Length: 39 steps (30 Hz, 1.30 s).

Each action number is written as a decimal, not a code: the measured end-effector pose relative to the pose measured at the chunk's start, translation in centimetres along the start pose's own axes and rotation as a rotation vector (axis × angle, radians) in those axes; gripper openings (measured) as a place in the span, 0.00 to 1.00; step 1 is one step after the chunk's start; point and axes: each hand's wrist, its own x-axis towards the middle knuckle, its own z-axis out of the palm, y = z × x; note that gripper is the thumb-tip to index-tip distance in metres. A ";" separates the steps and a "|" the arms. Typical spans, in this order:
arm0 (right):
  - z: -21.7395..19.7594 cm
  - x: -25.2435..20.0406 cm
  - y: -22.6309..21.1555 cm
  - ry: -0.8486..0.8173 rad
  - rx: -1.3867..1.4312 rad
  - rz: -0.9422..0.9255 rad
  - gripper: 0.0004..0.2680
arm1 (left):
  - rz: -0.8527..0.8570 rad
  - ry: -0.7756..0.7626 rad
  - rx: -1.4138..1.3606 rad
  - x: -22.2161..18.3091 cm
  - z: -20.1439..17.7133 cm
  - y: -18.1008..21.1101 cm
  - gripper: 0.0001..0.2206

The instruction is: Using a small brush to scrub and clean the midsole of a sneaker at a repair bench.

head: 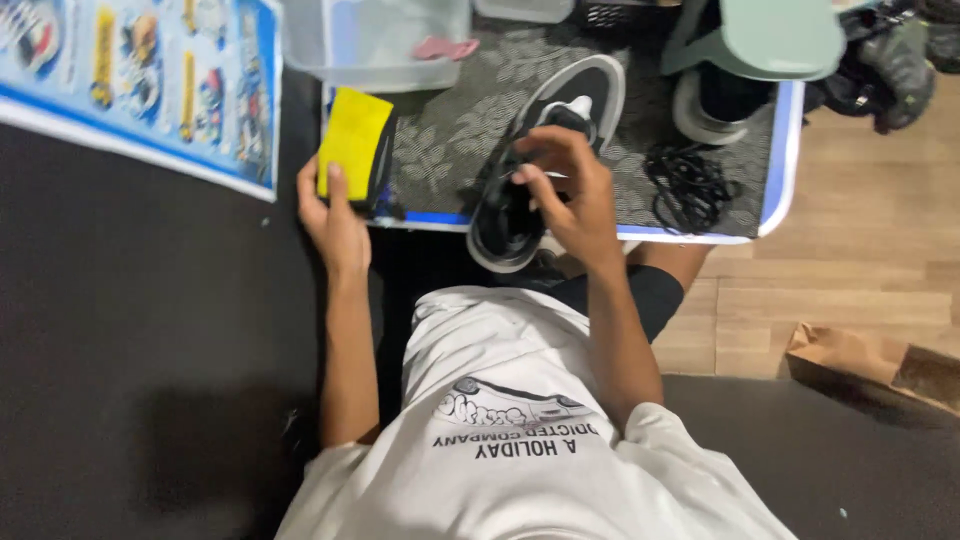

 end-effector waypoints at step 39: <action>-6.0 -1.4 0.2 0.099 -0.498 -0.052 0.12 | 0.570 -0.475 0.990 -3.3 5.8 8.5 0.09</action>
